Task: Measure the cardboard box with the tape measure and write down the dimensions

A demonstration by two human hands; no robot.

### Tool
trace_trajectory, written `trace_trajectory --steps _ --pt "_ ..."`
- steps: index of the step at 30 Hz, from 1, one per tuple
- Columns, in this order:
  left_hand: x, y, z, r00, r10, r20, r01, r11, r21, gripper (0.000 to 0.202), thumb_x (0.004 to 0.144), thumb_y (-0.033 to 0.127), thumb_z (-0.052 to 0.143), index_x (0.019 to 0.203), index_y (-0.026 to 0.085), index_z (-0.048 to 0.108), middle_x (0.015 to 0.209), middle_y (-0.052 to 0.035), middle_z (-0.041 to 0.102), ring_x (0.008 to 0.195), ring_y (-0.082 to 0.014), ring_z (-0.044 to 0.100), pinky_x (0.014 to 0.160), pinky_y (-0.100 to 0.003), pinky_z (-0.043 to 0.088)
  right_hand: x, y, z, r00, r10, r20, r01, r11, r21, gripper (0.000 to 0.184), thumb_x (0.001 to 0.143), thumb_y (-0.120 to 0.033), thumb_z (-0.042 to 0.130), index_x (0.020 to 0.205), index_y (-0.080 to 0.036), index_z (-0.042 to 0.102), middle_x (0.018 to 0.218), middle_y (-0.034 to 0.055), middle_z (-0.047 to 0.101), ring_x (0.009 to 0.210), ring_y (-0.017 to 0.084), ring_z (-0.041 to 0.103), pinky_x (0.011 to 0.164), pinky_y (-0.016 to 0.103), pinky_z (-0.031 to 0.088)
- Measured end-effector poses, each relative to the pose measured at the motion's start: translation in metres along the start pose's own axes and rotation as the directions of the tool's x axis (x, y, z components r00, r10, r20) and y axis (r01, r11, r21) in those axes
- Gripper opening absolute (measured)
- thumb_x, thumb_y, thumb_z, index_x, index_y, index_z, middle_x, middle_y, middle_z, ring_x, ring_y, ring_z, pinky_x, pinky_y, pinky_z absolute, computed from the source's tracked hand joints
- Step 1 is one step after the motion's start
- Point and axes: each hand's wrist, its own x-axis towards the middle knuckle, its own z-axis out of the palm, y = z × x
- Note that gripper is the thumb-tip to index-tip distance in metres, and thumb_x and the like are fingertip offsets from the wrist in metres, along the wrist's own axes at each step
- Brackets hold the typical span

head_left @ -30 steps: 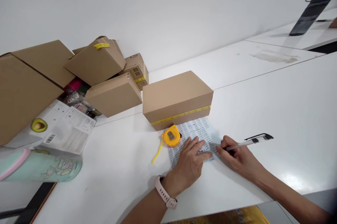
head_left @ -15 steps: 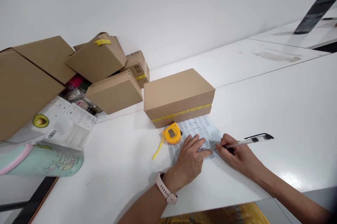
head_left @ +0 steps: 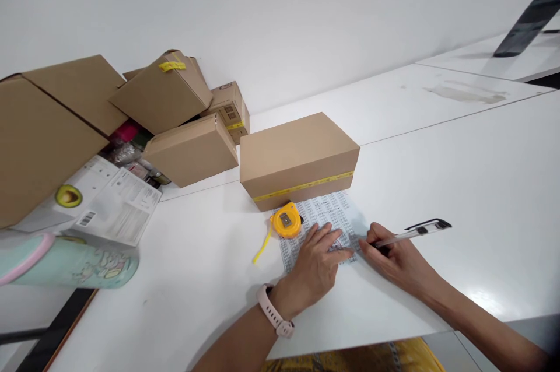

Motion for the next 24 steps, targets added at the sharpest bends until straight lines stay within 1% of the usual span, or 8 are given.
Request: trace_trajectory --steps 8,12,16,20,24 --pt "-0.0008 -0.0005 0.0012 1.000 -0.004 0.002 0.004 1.000 0.005 0.045 0.088 0.003 0.046 0.118 0.026 0.072 0.141 -0.0088 0.060 0.138 -0.0279 0.048 0.114 -0.054 0.038 0.0005 0.0022 -0.0007 0.999 -0.012 -0.041 0.012 1.000 0.003 0.037 0.090 -0.050 0.055 0.067 -0.024 0.043 0.057 -0.0052 0.034 0.052 0.012 0.030 0.046 0.026 0.025" --pt "-0.0002 -0.0003 0.0015 1.000 0.000 -0.004 0.000 1.000 0.011 0.045 0.089 0.004 0.046 0.117 0.026 0.073 0.140 -0.0089 0.061 0.137 -0.0281 0.049 0.114 -0.053 0.039 0.0010 0.0025 -0.0003 0.999 -0.021 -0.044 0.021 1.000 -0.015 0.036 0.089 -0.049 0.056 0.067 -0.024 0.042 0.057 -0.0050 0.035 0.053 0.012 0.031 0.047 0.026 0.026" --pt "0.0002 0.0002 0.0006 1.000 -0.002 -0.007 0.002 1.000 0.013 0.045 0.088 0.003 0.047 0.116 0.025 0.074 0.138 -0.0094 0.061 0.136 -0.0285 0.050 0.115 -0.052 0.038 0.0005 0.0049 0.0000 1.000 -0.020 -0.023 0.020 1.000 -0.021 0.035 0.091 -0.047 0.053 0.068 -0.024 0.042 0.058 -0.0052 0.034 0.054 0.012 0.030 0.048 0.027 0.026" --pt "0.0002 0.0002 0.0008 1.000 -0.011 0.019 0.011 1.000 0.012 0.046 0.088 0.002 0.047 0.118 0.026 0.072 0.141 -0.0083 0.060 0.138 -0.0274 0.048 0.115 -0.053 0.037 -0.0001 0.0055 -0.0002 1.000 -0.002 -0.030 0.001 1.000 -0.015 0.034 0.090 -0.047 0.055 0.067 -0.024 0.043 0.057 -0.0051 0.035 0.053 0.012 0.032 0.047 0.027 0.026" --pt "0.0000 -0.0005 0.0021 1.000 -0.013 0.018 0.013 1.000 0.013 0.046 0.088 0.002 0.047 0.117 0.026 0.073 0.140 -0.0083 0.060 0.138 -0.0275 0.047 0.115 -0.054 0.038 0.0007 0.0025 -0.0007 0.999 0.007 -0.037 -0.007 1.000 -0.012 0.035 0.089 -0.049 0.055 0.067 -0.024 0.044 0.057 -0.0047 0.037 0.052 0.012 0.032 0.046 0.026 0.027"
